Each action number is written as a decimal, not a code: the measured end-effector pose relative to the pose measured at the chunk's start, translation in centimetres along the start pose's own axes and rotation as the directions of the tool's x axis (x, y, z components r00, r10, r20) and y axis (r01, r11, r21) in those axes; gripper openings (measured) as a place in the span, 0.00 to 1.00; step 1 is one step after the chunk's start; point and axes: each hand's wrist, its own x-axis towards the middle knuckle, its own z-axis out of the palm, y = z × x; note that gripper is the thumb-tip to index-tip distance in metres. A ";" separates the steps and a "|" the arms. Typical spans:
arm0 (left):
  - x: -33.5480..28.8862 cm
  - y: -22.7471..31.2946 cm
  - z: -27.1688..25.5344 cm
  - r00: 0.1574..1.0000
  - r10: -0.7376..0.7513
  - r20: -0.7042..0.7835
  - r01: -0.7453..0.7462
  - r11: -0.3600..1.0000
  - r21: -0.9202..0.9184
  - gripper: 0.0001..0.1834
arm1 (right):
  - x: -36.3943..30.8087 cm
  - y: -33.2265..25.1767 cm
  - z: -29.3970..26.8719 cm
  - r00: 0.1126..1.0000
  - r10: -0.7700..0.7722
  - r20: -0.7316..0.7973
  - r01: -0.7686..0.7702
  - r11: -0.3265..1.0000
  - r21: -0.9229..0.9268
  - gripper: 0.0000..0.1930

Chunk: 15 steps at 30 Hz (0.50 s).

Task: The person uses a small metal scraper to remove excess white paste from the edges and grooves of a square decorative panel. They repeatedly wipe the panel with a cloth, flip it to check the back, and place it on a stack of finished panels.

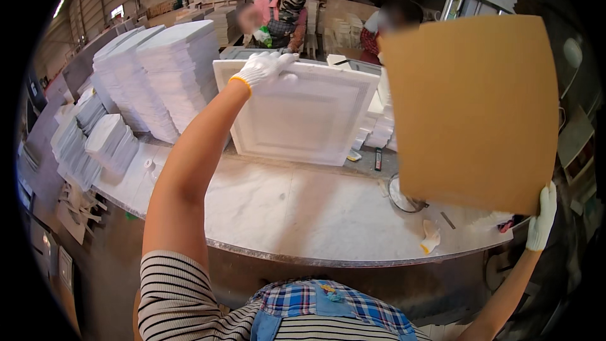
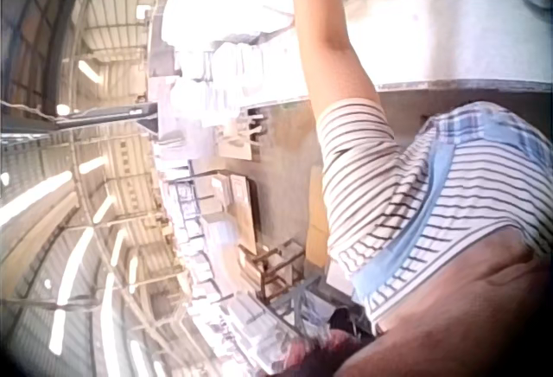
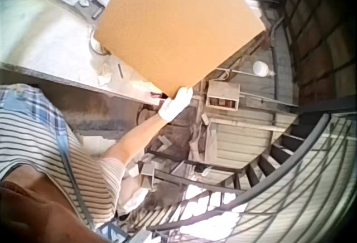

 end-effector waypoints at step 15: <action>1.3 -3.4 -0.5 0.953 0.014 0.303 0.075 0.958 -0.278 0.34 | -7.6 -12.1 12.6 0.700 -0.318 0.640 0.605 0.739 -0.294 0.12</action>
